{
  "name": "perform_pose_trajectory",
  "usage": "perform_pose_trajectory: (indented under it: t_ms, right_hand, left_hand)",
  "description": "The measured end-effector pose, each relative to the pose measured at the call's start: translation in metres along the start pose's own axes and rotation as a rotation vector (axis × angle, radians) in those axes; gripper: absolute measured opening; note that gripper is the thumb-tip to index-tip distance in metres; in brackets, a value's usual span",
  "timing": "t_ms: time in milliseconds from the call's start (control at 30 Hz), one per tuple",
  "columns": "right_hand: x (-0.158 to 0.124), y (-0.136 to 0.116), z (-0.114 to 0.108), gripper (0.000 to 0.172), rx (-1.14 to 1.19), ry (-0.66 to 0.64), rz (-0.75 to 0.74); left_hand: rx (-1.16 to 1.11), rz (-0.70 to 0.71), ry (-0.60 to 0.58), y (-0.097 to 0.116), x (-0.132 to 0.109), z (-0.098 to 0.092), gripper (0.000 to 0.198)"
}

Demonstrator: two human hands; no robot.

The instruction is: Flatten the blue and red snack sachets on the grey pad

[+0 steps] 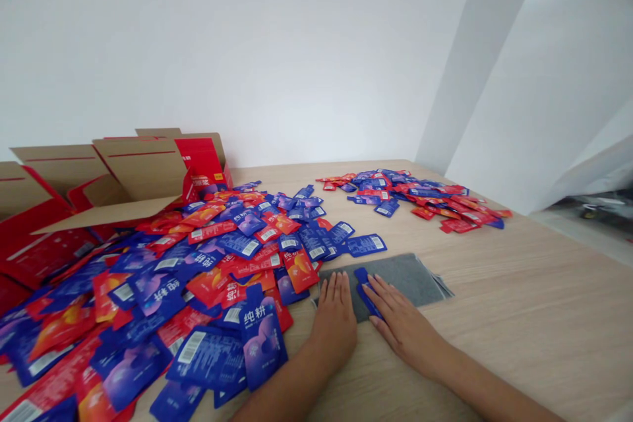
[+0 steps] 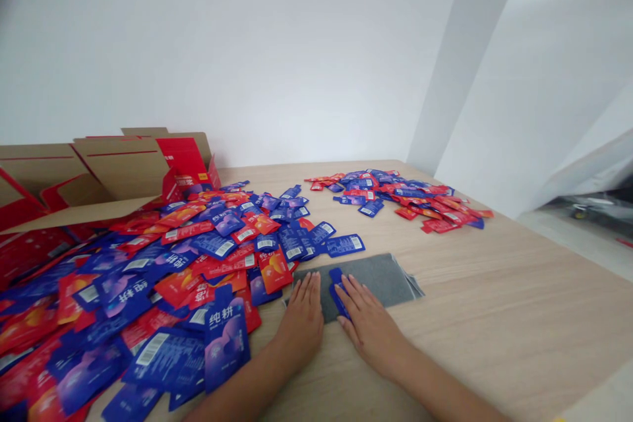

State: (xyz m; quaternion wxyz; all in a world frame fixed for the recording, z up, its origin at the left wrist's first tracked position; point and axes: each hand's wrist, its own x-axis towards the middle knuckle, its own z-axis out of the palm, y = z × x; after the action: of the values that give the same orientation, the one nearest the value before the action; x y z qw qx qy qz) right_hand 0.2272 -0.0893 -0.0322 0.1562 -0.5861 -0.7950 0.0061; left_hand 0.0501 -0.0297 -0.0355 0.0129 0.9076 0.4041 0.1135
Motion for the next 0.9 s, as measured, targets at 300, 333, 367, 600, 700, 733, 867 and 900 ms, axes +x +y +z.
perform_pose_trajectory:
  t_ms: [300, 333, 367, 600, 700, 733, 867, 900]
  right_hand:
    - [0.043, 0.007, 0.008, 0.047, -0.024, 0.056, 0.019]
    - [0.046, 0.006, 0.009, 0.048, -0.028, 0.064, 0.022]
    - [0.046, 0.004, 0.010, 0.049, -0.030, 0.069, 0.025]
    - [0.009, -0.016, 0.004, 0.064, -0.036, -0.009, 0.041]
    - [0.002, -0.020, -0.004, 0.059, -0.024, -0.041, 0.022]
    - [0.003, -0.019, -0.008, 0.060, 0.001, -0.051, 0.013]
    - [0.019, 0.007, -0.028, 0.062, 0.196, 0.016, 0.061]
    - [0.024, 0.018, -0.033, 0.060, 0.246, 0.051, 0.098]
  left_hand:
    - [0.028, 0.003, 0.035, -0.003, 0.002, 0.010, 0.063]
    - [0.029, 0.007, 0.033, -0.004, 0.002, 0.010, 0.063]
    - [0.028, 0.008, 0.031, -0.004, 0.002, 0.009, 0.063]
    - [0.004, 0.004, 0.056, -0.003, 0.000, 0.008, 0.062]
    - [-0.009, 0.000, 0.058, -0.003, 0.000, 0.005, 0.062]
    - [-0.015, -0.003, 0.053, -0.003, 0.000, 0.003, 0.063]
    - [-0.036, -0.013, 0.007, -0.002, -0.001, -0.004, 0.063]
    - [-0.038, -0.014, -0.001, -0.002, -0.001, -0.004, 0.063]
